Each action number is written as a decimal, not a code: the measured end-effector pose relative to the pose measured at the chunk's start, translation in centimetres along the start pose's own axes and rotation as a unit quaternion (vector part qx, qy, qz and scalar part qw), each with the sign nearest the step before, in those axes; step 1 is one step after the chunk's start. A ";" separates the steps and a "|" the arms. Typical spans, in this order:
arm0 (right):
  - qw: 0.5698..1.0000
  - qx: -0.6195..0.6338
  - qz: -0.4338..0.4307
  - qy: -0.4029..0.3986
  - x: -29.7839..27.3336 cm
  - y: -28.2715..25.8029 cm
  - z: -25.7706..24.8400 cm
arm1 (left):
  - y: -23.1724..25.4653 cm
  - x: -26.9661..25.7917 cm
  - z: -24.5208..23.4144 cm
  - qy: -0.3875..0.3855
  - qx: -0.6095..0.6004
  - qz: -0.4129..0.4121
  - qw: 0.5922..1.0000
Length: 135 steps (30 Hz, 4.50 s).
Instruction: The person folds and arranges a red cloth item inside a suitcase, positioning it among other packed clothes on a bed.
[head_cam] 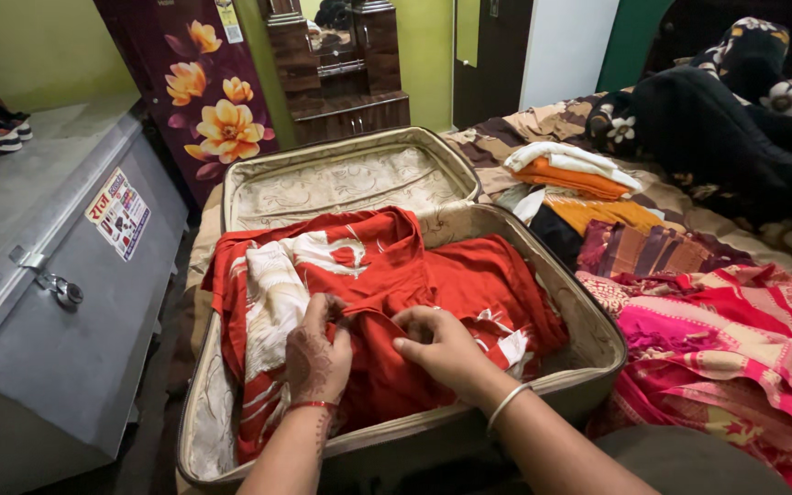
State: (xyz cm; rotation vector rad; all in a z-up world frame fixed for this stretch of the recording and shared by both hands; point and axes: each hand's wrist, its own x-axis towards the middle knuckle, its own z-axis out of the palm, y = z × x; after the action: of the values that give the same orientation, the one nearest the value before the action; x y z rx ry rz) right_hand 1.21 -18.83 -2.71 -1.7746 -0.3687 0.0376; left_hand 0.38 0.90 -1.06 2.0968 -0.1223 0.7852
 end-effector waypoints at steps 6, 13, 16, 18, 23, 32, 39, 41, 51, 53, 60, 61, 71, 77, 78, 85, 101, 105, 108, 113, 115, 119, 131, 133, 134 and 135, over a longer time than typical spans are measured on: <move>0.993 -0.117 0.029 0.019 -0.3 0.5 0.3 | -0.4 -0.1 0.0 0.049 -0.033 0.023 0.998; 0.933 -0.347 -0.092 -0.015 -1.4 -1.6 1.1 | -0.6 -0.1 0.0 0.060 -0.039 0.021 0.997; 0.922 -0.380 -0.050 0.051 -2.2 -3.0 1.5 | -0.5 -0.2 0.0 0.072 -0.043 0.020 0.996; 0.899 -0.432 -0.014 0.063 -2.3 -3.7 1.8 | -0.4 -0.2 0.0 0.076 -0.043 0.008 0.996; 0.876 -0.459 -0.044 0.139 -2.0 -3.5 1.9 | -0.3 -0.3 -0.2 0.085 -0.056 0.000 0.995; 0.942 -0.249 -0.058 0.219 -2.2 -3.9 -2.9 | 0.0 -0.2 -0.4 0.072 -0.039 0.005 0.997; 0.826 -0.482 -0.192 0.221 -1.4 -4.3 -5.9 | 0.2 -0.4 -0.2 0.030 -0.016 0.013 0.999; 0.811 -0.506 -0.185 0.228 -1.2 -4.4 -6.6 | -0.1 -0.4 -0.3 0.049 -0.026 0.008 0.998; 0.763 -0.588 -0.024 0.268 1.2 -4.8 -13.5 | -1.4 -0.1 -0.5 0.130 -0.015 -0.042 0.990; 0.738 -0.609 -0.006 0.290 1.8 -4.7 -14.9 | -1.7 0.1 -0.6 0.128 -0.014 -0.071 0.989; 0.703 -0.648 0.008 0.293 3.4 -5.2 -14.2 | -2.2 0.1 -0.3 0.119 -0.027 -0.104 0.987; 0.730 -0.631 0.025 0.261 3.6 -5.3 -13.4 | -2.3 0.2 -0.2 0.121 -0.033 -0.097 0.987; 0.922 -0.355 0.044 -0.151 -0.4 -2.5 -2.4 | -3.1 0.2 0.0 0.131 -0.024 -0.078 0.988; 0.931 -0.288 0.172 -0.148 0.0 1.2 -6.0 | -2.9 0.2 -0.3 0.133 -0.017 -0.097 0.986; 0.941 -0.244 0.181 -0.151 0.2 2.1 -6.8 | -2.9 0.2 -0.3 0.140 -0.026 -0.082 0.986; 0.933 -0.343 0.109 0.007 1.6 5.4 -8.9 | -2.8 0.1 -0.2 0.133 -0.015 -0.079 0.988; 0.846 -0.528 0.056 0.044 0.6 1.9 -7.0 | -3.3 -0.2 -0.2 0.135 -0.033 -0.076 0.987; 0.846 -0.520 0.004 0.117 0.3 1.6 -7.4 | -3.4 -0.4 -0.3 0.140 -0.037 -0.079 0.986; 0.853 -0.487 -0.060 0.177 -0.2 1.2 -7.9 | -3.3 -0.4 -0.3 0.154 -0.034 -0.068 0.985; 0.868 -0.446 -0.102 0.194 -1.4 -1.2 -9.7 | -2.0 0.3 -1.2 0.139 -0.054 -0.033 0.988; 0.869 -0.426 -0.126 0.218 -1.7 -2.5 -10.3 | -1.4 0.8 -1.7 0.130 -0.041 -0.019 0.991; 0.843 -0.416 -0.198 0.277 -1.1 -5.1 -12.0 | -0.4 2.6 -2.2 0.118 -0.030 0.016 0.992; 0.874 -0.374 -0.210 0.229 1.5 -9.6 -15.2 | 6.1 8.5 -6.9 0.107 0.019 0.063 0.992; 0.867 -0.397 -0.211 0.213 1.5 -9.5 -15.1 | 6.2 8.6 -7.4 0.119 0.018 0.074 0.990; 0.866 -0.406 -0.201 0.211 1.3 -9.2 -14.9 | 6.2 8.6 -7.8 0.131 0.021 0.087 0.987; 0.865 -0.413 -0.191 0.209 1.2 -8.9 -14.7 | 6.2 8.5 -8.0 0.143 0.025 0.099 0.985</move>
State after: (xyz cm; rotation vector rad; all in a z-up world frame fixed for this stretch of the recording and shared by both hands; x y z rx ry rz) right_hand 3.56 -30.68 9.55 -2.4339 -0.4462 -0.9002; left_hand 1.09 4.81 11.53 2.0146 -0.1573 1.2103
